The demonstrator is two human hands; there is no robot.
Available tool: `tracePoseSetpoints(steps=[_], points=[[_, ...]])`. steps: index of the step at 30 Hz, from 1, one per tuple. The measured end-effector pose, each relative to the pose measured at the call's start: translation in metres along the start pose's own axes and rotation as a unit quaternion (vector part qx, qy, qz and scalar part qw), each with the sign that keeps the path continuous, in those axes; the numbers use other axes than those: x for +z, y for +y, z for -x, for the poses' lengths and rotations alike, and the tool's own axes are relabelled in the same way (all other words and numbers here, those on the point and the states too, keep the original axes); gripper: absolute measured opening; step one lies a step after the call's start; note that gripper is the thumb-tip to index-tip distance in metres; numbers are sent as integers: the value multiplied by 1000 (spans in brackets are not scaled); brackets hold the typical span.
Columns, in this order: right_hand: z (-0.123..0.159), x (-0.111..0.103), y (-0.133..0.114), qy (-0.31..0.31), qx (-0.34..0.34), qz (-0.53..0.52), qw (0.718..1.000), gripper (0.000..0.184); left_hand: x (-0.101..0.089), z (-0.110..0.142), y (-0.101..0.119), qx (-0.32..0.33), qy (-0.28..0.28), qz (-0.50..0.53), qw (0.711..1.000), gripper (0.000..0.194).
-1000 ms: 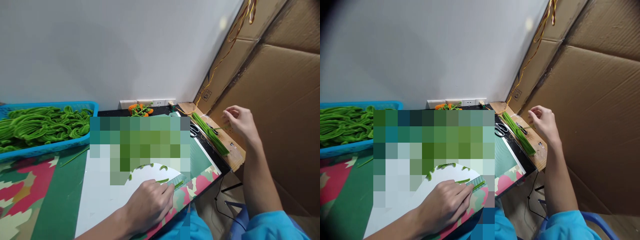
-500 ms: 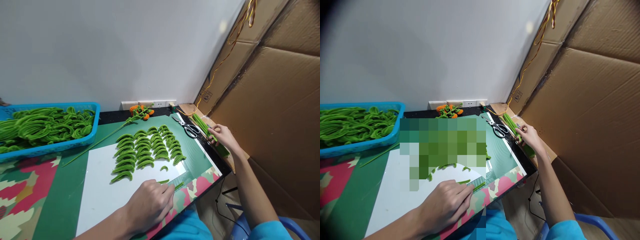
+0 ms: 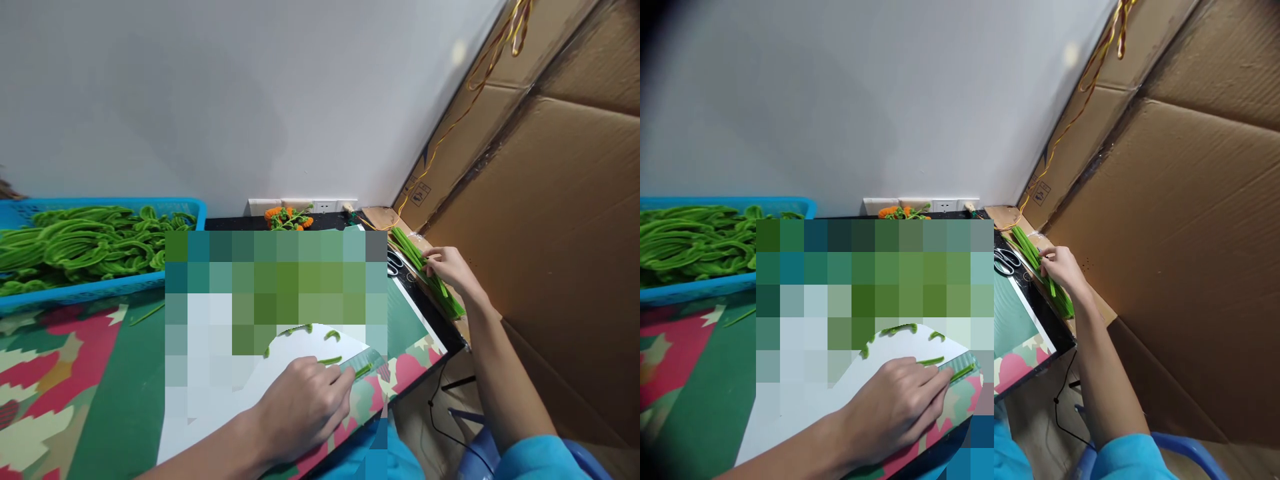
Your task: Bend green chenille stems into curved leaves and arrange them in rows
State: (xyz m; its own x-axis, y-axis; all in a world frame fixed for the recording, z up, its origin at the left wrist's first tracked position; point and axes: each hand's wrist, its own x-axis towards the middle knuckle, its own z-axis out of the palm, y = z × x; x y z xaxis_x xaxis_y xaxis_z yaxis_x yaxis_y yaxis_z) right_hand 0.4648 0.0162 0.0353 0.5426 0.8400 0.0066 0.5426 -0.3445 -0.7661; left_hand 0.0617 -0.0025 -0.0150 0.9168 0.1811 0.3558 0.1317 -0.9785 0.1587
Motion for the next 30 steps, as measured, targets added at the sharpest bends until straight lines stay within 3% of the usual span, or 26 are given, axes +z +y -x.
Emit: tracePoseSetpoints(steps=[11,17,30], points=[[7,2,-5,-1,-2,-192,981,42,1,1,2,-6,-37,-14,999,13],[12,-2,-7,11,3,-266,964,40,2,3,2,-5,-32,-11,999,12],[10,-13,2,31,-17,-313,949,54,-1,1,0,-4,-43,-4,999,15]])
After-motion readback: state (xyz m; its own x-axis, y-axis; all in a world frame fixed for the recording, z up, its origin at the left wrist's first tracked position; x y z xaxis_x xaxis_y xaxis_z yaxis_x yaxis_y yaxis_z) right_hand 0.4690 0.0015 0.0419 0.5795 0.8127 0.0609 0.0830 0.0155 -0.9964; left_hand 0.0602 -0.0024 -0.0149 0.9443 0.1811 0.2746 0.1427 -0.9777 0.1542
